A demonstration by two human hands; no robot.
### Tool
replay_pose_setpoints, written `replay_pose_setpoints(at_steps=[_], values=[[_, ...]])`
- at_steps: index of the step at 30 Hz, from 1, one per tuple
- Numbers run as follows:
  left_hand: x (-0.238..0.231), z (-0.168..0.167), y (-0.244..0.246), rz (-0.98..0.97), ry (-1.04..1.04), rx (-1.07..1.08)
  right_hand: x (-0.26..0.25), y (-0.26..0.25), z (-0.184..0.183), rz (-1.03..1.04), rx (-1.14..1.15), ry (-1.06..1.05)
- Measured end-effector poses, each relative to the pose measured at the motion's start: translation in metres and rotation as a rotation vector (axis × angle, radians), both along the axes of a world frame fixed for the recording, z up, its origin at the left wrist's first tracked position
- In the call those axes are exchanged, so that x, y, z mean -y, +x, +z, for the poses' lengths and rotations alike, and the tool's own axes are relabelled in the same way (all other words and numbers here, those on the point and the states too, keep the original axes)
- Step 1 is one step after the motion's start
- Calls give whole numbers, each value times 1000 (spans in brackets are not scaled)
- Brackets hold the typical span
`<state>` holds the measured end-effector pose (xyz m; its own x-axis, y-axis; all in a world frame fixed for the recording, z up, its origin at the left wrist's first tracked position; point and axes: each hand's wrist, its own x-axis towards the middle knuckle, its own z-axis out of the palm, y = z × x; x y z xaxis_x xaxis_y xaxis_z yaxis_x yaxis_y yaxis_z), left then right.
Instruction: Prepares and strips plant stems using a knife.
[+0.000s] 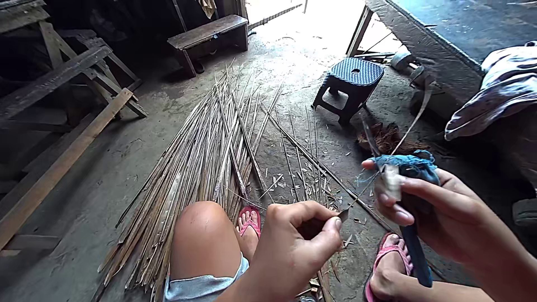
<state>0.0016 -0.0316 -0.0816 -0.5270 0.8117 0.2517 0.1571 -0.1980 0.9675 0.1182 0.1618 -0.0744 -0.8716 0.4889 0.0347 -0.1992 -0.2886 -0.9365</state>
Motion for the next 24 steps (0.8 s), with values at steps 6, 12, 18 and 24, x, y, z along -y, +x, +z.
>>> replay_pose_setpoints(at_steps=[6,12,18,24], values=[[0,1,-2,-9,-16,67,-24,11,7,-121,34,143],[-7,4,6,-104,-74,215,32,3,2,-113,28,118],[-8,4,8,-207,-140,232,31,-4,9,-276,82,58],[-1,6,-2,-379,-287,356,-2,4,12,-307,105,52]])
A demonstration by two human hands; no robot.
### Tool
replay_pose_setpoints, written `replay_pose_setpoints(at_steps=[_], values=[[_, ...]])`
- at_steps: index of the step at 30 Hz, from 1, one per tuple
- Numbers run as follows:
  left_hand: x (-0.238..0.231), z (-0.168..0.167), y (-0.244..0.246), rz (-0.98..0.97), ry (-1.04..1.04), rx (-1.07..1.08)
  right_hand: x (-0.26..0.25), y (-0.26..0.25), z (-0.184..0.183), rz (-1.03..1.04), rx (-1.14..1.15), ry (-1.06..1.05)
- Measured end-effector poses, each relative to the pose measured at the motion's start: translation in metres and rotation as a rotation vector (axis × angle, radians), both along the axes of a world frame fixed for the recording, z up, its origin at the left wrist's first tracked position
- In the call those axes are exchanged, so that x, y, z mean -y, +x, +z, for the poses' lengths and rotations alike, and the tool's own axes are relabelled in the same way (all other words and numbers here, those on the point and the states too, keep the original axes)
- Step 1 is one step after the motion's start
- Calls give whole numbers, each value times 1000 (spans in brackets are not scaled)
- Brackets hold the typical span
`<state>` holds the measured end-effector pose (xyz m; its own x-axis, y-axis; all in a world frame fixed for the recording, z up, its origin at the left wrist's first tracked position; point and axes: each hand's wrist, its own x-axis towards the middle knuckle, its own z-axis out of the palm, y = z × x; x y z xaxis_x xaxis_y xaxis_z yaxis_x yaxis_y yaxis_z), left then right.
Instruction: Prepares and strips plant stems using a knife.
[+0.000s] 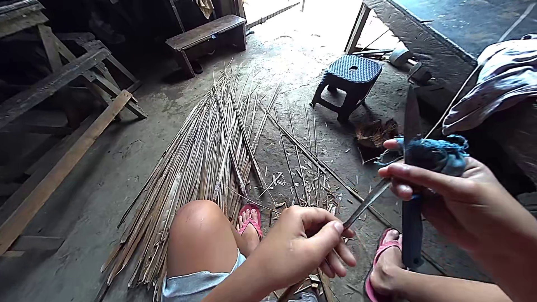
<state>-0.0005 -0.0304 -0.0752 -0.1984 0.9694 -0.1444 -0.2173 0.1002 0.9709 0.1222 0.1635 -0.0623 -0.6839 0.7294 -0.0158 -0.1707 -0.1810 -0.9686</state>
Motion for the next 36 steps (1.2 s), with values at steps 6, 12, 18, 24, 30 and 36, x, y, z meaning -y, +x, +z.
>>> replay_pose_setpoints(at_steps=[6,12,18,24,30,36], values=[[0,-3,-2,-55,30,103,-3,-2,1,-23,33,-15],[-2,-1,1,157,38,-65,10,5,-4,343,98,-160],[-1,-7,6,248,107,-348,42,8,6,459,192,-289],[-4,-21,10,447,265,-886,50,10,8,586,220,-459],[-7,-22,12,509,285,-1050,53,8,6,573,213,-516],[-8,-22,14,556,274,-1190,57,4,5,512,204,-495]])
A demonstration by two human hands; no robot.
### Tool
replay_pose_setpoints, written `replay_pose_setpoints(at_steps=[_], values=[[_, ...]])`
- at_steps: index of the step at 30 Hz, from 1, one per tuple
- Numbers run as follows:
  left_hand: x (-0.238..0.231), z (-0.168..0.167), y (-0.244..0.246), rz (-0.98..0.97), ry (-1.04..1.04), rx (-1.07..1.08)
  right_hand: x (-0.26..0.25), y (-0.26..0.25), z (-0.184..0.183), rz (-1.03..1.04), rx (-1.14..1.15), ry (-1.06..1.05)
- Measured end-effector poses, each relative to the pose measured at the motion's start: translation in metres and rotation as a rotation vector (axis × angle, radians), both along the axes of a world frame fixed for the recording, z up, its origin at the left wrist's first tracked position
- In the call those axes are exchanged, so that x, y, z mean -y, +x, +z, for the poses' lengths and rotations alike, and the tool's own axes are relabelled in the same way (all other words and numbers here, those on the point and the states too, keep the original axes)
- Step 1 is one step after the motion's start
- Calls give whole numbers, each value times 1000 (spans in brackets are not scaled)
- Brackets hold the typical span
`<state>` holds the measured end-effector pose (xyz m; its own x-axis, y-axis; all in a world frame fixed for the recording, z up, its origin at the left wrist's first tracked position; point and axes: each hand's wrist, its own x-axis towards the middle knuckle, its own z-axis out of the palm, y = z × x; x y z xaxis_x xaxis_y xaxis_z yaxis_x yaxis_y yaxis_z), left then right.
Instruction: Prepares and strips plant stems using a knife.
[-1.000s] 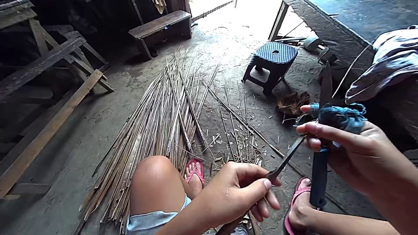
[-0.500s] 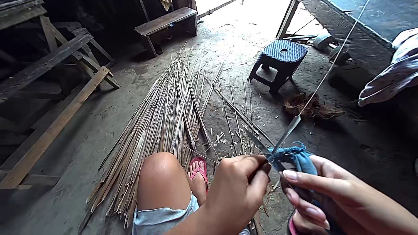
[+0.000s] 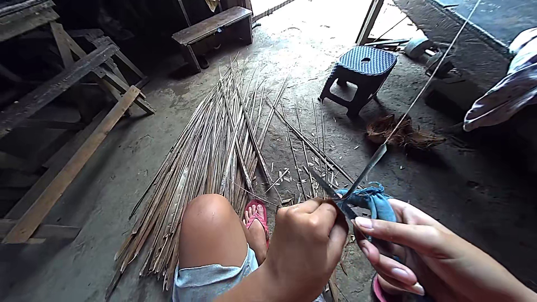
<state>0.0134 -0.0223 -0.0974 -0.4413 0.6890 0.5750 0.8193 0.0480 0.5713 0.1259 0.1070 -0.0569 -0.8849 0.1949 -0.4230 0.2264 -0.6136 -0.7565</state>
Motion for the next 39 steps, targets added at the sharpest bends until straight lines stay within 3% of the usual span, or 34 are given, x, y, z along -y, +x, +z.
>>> replay_pose_setpoints(at_steps=[16,32,39], values=[[-3,0,2,116,2,-211,3,-14,4,-54,-2,-9],[-2,-5,-6,75,-21,44,6,-14,-11,-146,-21,168],[-3,-5,-3,32,-19,162,3,-14,-18,-172,-104,342]])
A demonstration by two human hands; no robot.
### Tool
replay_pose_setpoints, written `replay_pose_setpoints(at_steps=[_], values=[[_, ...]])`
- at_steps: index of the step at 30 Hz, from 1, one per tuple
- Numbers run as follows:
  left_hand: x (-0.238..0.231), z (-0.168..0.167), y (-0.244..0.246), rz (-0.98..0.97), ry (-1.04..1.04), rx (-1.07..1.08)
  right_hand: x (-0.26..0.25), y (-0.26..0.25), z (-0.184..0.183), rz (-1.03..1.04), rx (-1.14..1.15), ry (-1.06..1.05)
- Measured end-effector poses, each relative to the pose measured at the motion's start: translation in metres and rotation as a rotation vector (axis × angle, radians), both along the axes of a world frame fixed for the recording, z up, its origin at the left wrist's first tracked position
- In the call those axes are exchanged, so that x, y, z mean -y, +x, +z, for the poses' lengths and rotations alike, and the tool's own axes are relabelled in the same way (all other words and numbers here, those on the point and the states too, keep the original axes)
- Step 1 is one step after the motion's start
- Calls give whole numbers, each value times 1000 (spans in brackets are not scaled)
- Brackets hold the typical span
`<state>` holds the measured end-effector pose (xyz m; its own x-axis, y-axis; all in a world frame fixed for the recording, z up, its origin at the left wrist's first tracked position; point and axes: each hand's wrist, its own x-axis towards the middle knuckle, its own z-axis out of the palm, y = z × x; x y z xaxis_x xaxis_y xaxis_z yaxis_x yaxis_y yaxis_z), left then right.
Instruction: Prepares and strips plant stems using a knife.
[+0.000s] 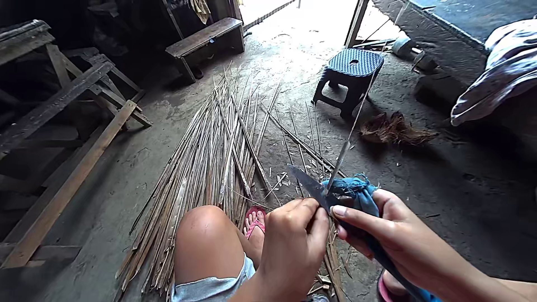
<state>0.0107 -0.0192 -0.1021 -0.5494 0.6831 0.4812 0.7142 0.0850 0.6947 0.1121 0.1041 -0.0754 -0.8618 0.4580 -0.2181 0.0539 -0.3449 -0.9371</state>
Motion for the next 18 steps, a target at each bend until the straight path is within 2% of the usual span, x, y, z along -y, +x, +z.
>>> replay_pose_setpoints(at_steps=[13,18], values=[[-4,1,6,68,9,-108,-12,-4,4,34,6,12],[-4,3,6,89,-6,-122,-11,-9,10,0,57,-54]])
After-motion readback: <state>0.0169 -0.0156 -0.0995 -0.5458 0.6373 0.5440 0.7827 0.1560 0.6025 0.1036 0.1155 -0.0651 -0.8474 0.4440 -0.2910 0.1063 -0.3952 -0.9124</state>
